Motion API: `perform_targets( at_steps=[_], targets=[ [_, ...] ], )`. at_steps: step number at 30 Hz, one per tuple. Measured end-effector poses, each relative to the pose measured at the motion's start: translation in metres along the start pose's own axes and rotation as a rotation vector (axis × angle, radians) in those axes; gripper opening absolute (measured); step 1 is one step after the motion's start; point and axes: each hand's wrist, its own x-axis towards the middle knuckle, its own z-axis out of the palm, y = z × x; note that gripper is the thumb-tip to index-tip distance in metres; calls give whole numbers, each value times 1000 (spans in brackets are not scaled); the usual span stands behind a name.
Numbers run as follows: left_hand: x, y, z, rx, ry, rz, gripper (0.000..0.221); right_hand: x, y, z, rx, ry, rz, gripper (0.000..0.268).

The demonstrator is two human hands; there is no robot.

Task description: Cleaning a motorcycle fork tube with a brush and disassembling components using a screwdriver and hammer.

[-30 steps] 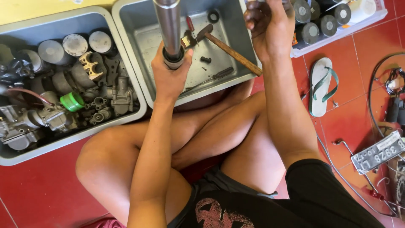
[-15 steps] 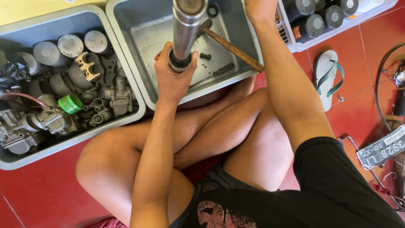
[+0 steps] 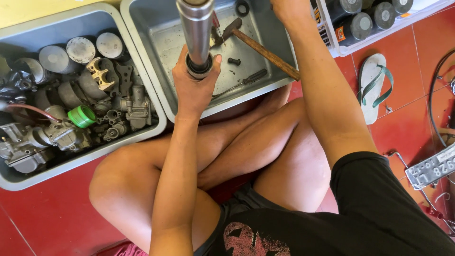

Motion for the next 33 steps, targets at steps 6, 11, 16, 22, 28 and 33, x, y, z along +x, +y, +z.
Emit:
perform_targets(
  at_steps=[6,11,16,22,28,33],
  targets=[
    [0,-7,-3,-44,53,-30,22,0,4,6,-251,-34,-116,24],
    [3,-12,-5,-24,73,24,37,1,2,14,-462,-80,-223,26],
    [2,-16,2,22,158,88,37,-22,-100,-23,264,-143,55,12],
    [0,-13,11,105,168,191,35,-49,-135,-37,649,-253,145,26],
    [-5,-22,14,113,154,211,44,-58,-140,-34,907,-200,222,25],
    [-3,-25,13,155,188,214,35,-66,-148,-31,909,-115,175,20]
  ],
)
